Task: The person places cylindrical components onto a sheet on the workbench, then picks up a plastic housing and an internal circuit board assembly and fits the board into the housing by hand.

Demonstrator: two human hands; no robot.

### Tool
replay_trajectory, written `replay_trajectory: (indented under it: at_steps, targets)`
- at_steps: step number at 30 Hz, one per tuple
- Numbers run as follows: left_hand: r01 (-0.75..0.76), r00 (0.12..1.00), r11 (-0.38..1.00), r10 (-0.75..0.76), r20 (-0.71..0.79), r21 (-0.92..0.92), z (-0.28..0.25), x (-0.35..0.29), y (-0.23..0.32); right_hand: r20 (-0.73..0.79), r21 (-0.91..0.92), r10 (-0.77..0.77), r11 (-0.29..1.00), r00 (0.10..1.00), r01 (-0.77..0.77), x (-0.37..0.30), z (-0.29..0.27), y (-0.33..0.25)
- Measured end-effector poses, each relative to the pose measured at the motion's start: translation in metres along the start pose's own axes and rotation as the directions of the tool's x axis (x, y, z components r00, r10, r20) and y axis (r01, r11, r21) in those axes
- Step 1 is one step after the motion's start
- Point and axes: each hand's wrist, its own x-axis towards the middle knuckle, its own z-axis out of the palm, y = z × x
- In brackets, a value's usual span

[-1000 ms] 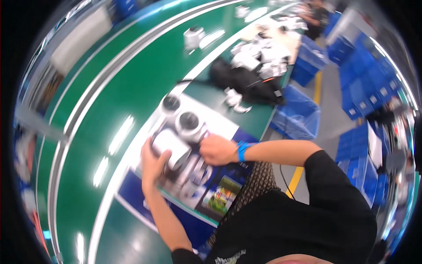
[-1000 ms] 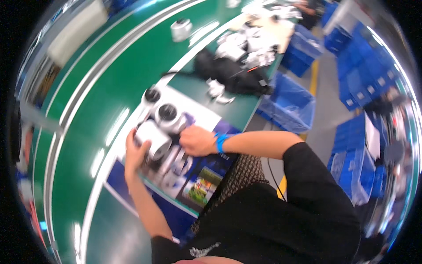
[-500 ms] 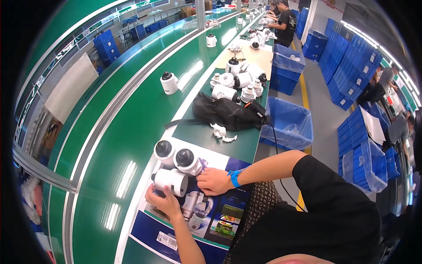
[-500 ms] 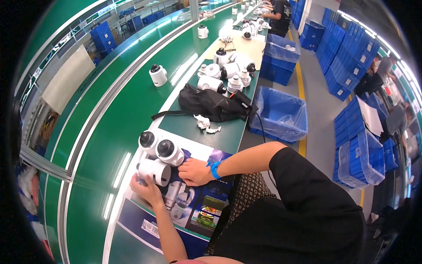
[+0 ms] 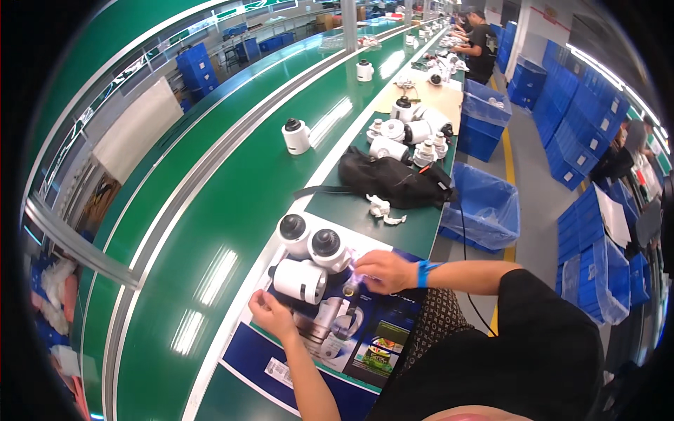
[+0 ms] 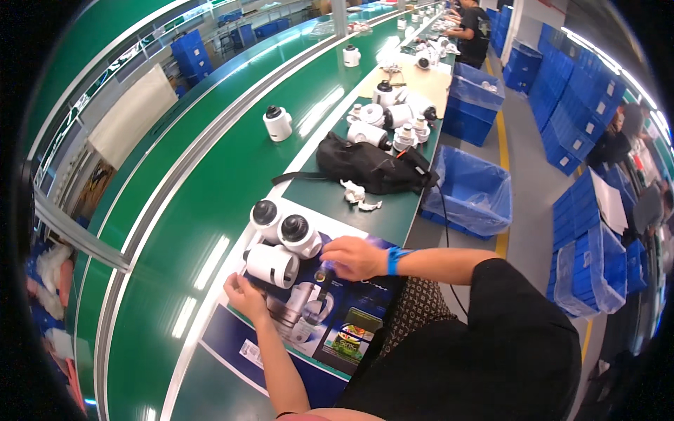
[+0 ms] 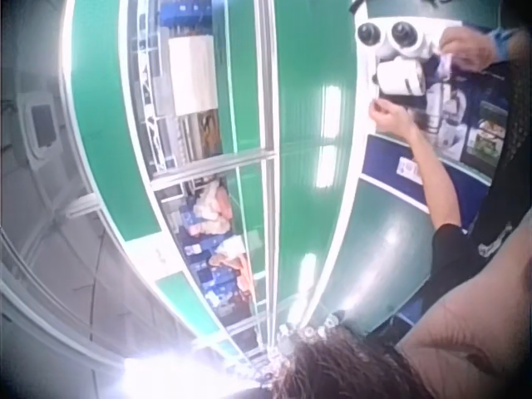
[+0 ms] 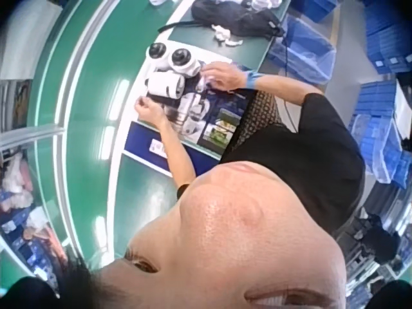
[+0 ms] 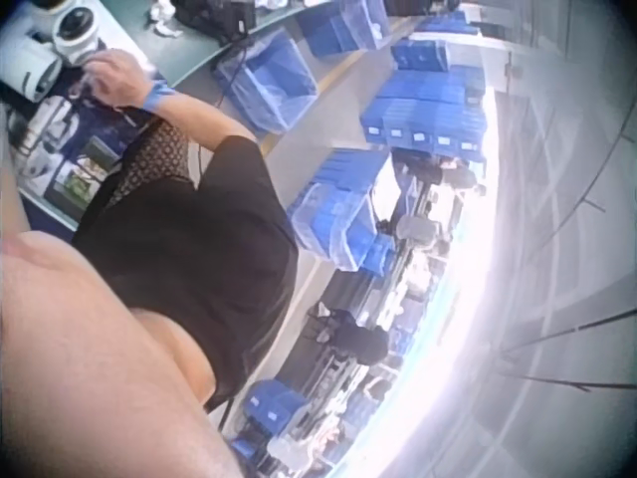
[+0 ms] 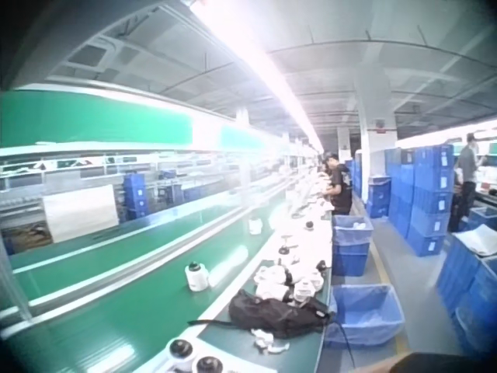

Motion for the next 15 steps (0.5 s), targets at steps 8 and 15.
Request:
replay_trajectory:
  at_steps: [8, 15]
  targets:
    - [0.023, 1.000, 0.998, -0.022, 0.008, -0.058, -0.004, 0.002, 0.010, 0.822, -0.311, 0.046, 0.871, 0.568, 0.381, -0.055, -0.140, 0.082]
    - [-0.120, 0.990, 0.987, 0.110, 0.087, 0.112, -0.001, 0.000, 0.018, 0.908, -0.067, -0.150, 0.870, 0.392, 0.489, -0.032, -0.133, 0.107]
